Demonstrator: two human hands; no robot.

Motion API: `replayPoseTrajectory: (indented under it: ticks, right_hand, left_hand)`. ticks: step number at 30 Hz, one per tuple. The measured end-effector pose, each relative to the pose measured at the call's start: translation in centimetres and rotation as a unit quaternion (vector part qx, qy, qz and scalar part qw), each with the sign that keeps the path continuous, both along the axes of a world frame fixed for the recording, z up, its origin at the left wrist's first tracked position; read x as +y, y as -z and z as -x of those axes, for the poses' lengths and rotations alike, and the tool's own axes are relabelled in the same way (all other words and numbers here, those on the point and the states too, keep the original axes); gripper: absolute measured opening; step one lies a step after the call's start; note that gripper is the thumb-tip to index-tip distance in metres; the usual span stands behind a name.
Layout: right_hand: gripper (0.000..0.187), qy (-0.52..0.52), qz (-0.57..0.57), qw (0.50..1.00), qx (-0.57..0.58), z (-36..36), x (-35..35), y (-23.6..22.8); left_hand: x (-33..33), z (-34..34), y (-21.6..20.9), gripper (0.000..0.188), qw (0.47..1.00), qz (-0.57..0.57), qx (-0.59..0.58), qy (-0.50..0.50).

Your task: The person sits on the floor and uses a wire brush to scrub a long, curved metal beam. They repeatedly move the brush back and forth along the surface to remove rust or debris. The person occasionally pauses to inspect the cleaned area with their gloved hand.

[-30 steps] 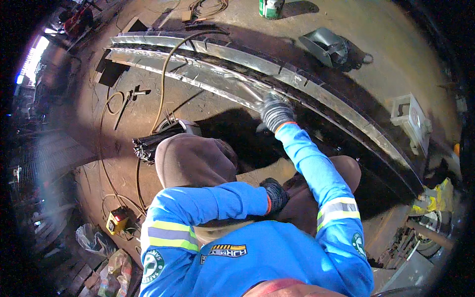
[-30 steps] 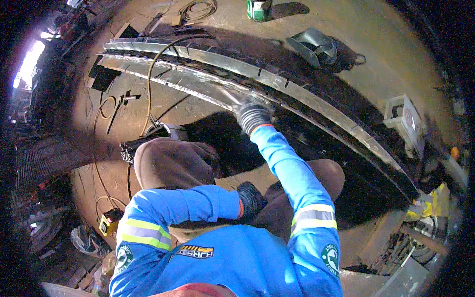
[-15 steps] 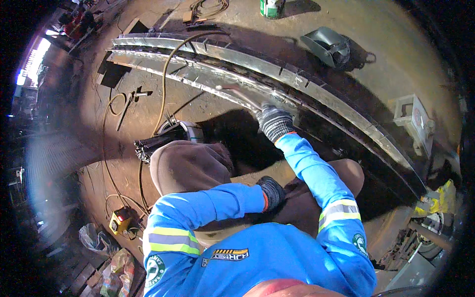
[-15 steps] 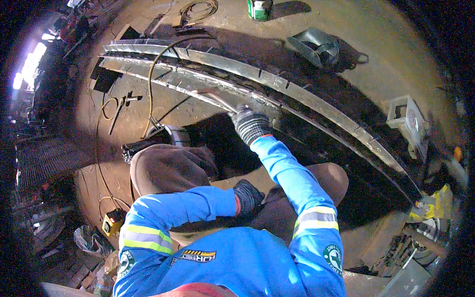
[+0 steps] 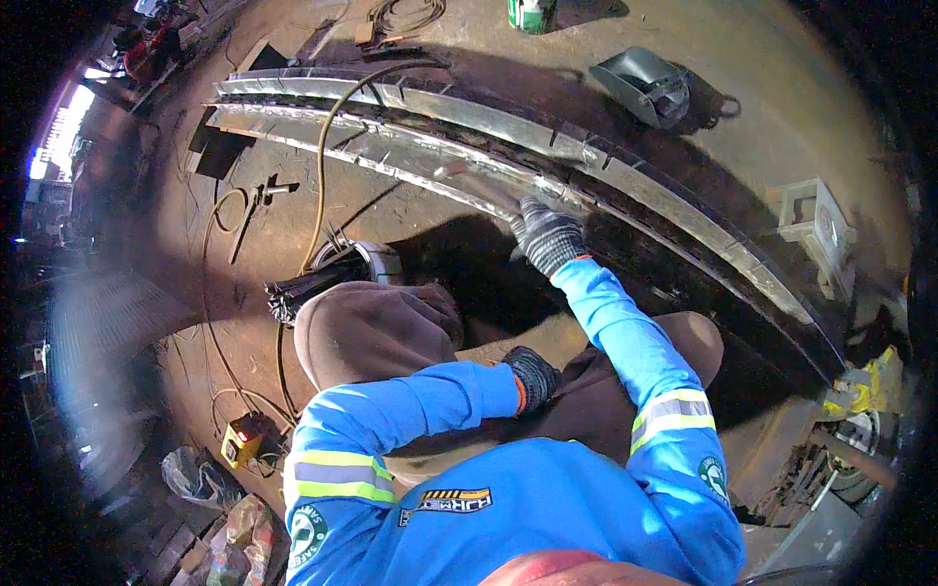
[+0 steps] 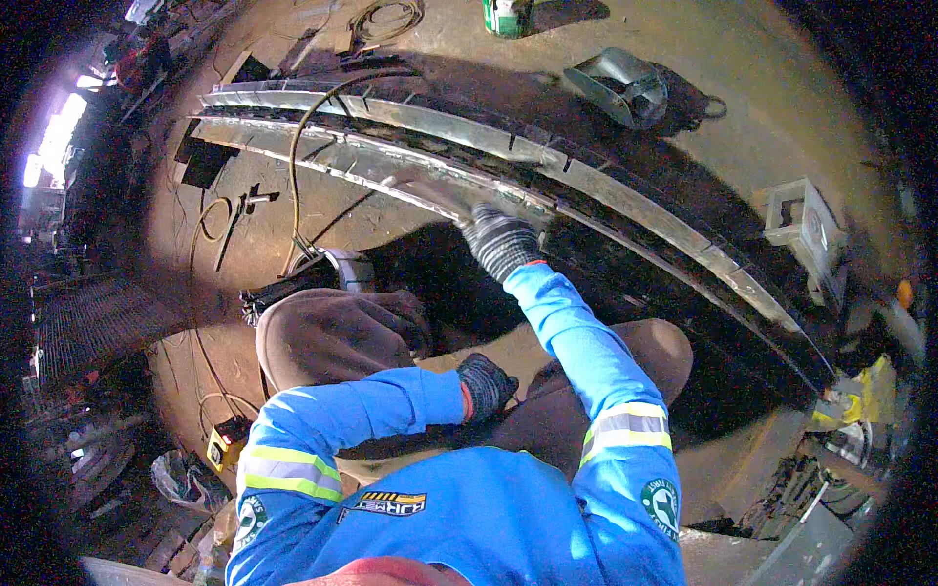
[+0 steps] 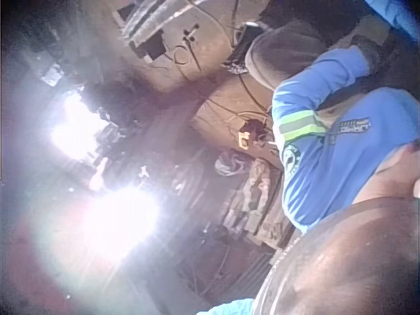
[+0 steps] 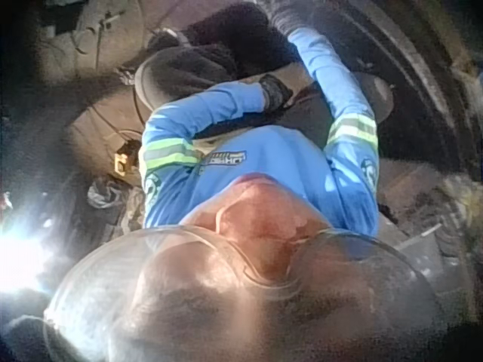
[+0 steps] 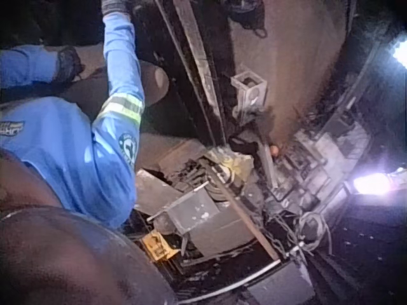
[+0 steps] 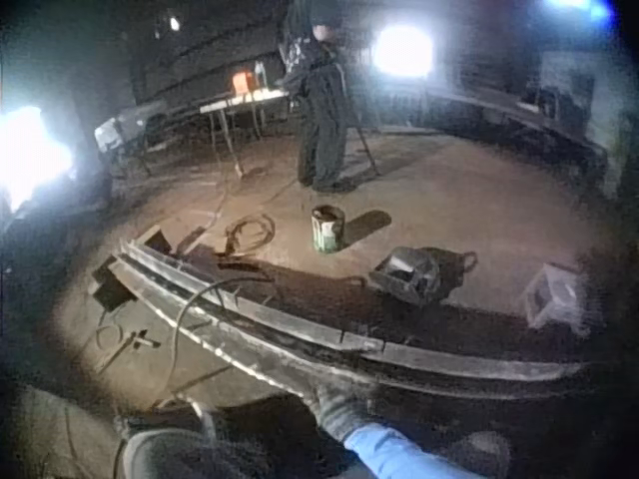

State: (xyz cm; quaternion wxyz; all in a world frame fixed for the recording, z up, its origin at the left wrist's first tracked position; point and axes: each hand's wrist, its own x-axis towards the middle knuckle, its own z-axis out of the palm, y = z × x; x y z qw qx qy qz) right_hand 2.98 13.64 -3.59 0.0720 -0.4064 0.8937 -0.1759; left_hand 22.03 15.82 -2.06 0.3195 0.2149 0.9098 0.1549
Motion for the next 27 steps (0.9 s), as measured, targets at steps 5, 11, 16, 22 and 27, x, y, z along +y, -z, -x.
replayPoseTrajectory:
  ticks: [5,11,16,22,27]
  right_hand:
    - [0.041,0.055,-0.085,0.994,-0.044,0.0,-0.3,-1.3]
    - [0.044,0.069,-0.112,0.988,-0.076,1.1,0.1,-0.1]
    - [0.043,0.026,-0.080,0.996,-0.038,-0.1,0.3,-2.2]
    - [0.047,0.048,-0.084,0.991,-0.088,1.2,0.0,1.1]
    - [0.044,-0.046,0.101,0.992,0.055,0.0,-1.1,-2.5]
  left_hand:
    - [-0.5,-0.6,0.0,0.026,0.975,-0.109,0.138,-0.137]
    - [-0.3,0.1,0.1,0.028,1.000,-0.028,-0.007,-0.009]
    - [-0.8,0.0,0.0,0.030,0.990,-0.064,0.118,-0.043]
    - [-0.9,-1.0,1.9,0.032,1.000,-0.014,-0.020,-0.001]
    - [-0.7,0.4,0.0,0.038,0.999,-0.016,-0.051,-0.001]
